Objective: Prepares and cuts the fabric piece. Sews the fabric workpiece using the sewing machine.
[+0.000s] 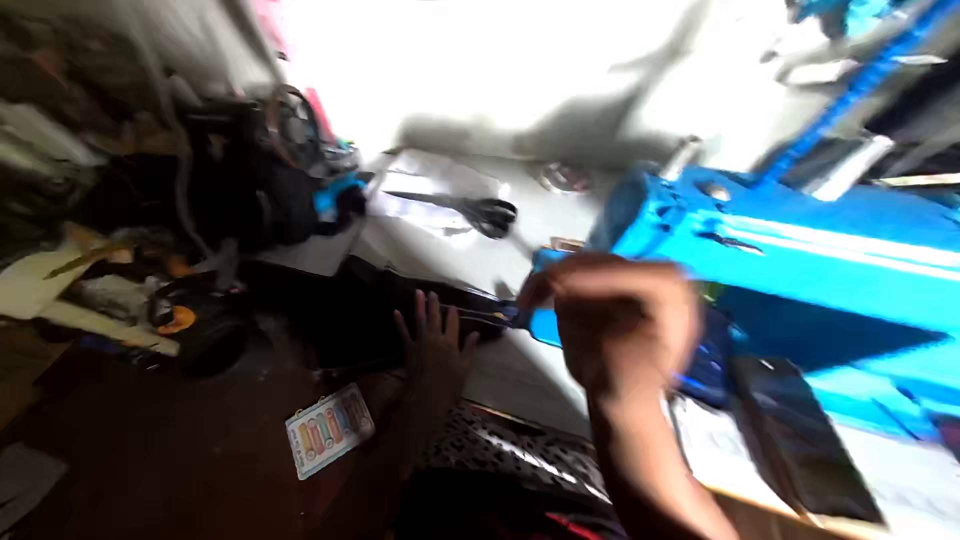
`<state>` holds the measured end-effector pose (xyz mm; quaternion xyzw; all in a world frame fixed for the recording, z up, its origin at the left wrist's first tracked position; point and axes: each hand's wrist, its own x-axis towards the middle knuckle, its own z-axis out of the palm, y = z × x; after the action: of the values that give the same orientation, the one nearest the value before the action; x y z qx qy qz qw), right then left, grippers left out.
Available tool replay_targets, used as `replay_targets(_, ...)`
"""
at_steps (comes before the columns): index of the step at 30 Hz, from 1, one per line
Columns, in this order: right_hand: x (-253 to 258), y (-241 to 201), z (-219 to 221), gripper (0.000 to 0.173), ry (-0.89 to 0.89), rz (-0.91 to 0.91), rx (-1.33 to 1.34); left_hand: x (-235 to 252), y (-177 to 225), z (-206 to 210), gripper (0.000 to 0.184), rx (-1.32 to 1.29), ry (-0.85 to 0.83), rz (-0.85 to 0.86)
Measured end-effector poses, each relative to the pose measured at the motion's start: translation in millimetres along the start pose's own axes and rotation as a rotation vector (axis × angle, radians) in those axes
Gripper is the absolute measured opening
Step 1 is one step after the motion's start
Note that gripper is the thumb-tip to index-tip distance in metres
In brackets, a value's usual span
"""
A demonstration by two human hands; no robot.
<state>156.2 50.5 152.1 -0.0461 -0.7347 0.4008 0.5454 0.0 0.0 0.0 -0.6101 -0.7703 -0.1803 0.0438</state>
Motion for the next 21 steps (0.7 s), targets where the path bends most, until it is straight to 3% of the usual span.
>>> replay_targets(2,19.1,79.9,-16.6,0.026,-0.087,0.269,-0.305,-7.1,-5.5,12.9,0.060,-0.045,0.103,-0.047)
replay_targets(4,43.9,154.0,-24.5,0.032,-0.171,0.502,-0.594,-9.5,-6.5,11.7,0.058,-0.103,0.131,-0.104)
replay_targets(7,76.6,217.0,-25.6,0.038,-0.320,0.674,-0.819,-8.1,-7.2,1.5,0.059,-0.155,0.081,-0.146)
replay_targets(11,96.5,264.1,-21.9,0.034,-0.642,0.789,-1.062,-7.7,-7.2,-5.1,0.060,-0.161,0.016,-0.181)
replay_targets(15,99.2,274.2,-21.0,0.045,-0.669,0.795,-1.106,-7.0,-5.6,-3.8,0.054,-0.222,0.073,-0.142)
replay_targets(18,95.0,288.9,-36.1,0.055,-0.694,0.750,-0.972,-4.2,-9.1,7.2,0.048,-0.248,0.174,-0.104)
replay_targets(21,85.2,295.7,-52.0,0.068,-0.650,0.687,-0.882,-3.6,-6.2,9.7,0.049,-0.228,0.149,-0.145)
